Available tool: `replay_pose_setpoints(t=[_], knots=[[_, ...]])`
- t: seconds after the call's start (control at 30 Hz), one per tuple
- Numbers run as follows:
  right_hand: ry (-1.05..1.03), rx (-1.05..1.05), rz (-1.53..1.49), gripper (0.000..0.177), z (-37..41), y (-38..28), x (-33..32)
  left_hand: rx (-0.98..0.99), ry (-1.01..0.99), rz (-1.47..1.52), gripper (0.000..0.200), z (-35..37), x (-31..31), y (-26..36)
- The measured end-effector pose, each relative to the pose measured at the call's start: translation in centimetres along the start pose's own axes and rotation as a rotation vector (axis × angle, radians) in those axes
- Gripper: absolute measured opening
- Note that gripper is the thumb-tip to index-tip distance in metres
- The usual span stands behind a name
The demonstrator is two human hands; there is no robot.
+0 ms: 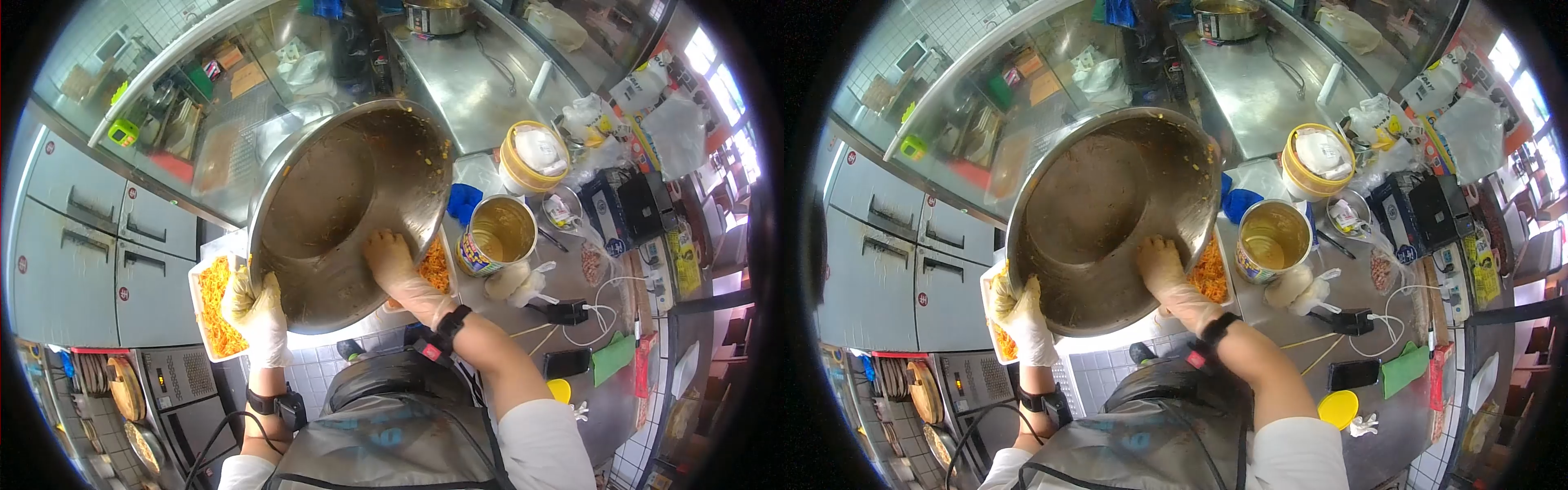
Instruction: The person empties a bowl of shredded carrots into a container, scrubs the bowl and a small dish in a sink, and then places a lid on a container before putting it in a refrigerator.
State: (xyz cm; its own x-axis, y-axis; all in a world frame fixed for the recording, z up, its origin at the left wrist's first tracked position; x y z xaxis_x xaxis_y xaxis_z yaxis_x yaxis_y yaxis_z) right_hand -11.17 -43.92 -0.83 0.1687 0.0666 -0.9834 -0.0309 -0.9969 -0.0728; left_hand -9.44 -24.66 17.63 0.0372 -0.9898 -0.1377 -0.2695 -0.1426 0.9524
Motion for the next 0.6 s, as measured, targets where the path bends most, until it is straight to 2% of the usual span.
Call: replay_pose_setpoints(t=[0.03, 0.2, 0.27, 0.3, 0.33, 0.37, 0.4, 0.53, 0.6], knots=[[-0.028, -0.005, 0.032, 0.016, 0.8, 0.6, 0.1, 0.006, -0.045, -0.034, 0.027, -0.1, -0.2, -0.9], [-0.031, 0.060, 0.145, 0.014, 5.3, 2.5, 0.4, 0.012, -0.066, -0.007, 0.029, 0.1, -0.8, -2.3], [-0.217, 0.206, -0.064, 0.017, 7.3, 4.2, 1.2, 0.075, -0.016, -0.045, 0.027, -0.4, -1.4, -0.5], [-0.111, 0.190, -0.124, 0.022, 8.0, 4.7, 1.6, 0.106, 0.010, -0.064, 0.027, -0.6, -1.7, 0.4], [-0.114, 0.181, -0.120, 0.022, 8.1, 5.4, 2.1, 0.066, 0.052, -0.019, 0.023, -0.6, -2.0, 0.9], [-0.063, 0.102, -0.125, 0.024, 8.3, 5.5, 2.3, 0.062, 0.086, 0.033, 0.020, -1.0, -3.0, 0.6], [-0.011, 0.025, -0.131, 0.025, 8.2, 5.3, 2.0, 0.016, 0.156, 0.085, 0.026, -1.1, -3.8, 0.7], [0.100, 0.019, -0.162, 0.026, 5.5, 6.3, 1.4, -0.024, 0.206, 0.131, 0.024, -1.1, -6.4, 1.9], [-0.124, 0.112, -0.137, 0.027, 3.5, 7.3, 2.5, -0.027, 0.262, 0.152, 0.023, -0.8, -7.3, 2.9]])
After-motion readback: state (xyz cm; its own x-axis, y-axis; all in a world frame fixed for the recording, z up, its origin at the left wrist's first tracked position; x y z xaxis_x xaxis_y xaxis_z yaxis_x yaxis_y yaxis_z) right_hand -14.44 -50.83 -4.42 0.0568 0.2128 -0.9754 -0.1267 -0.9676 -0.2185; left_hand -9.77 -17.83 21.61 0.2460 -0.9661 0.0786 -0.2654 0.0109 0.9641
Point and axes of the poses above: each hand's wrist, its own z-axis away from the middle knuckle, its own x-axis out of the palm, y = z × x, the point moved 6 cm from there along -z, towards the middle knuckle, and after that the axes turned 9 degrees about -x, right-handed, at the moved point
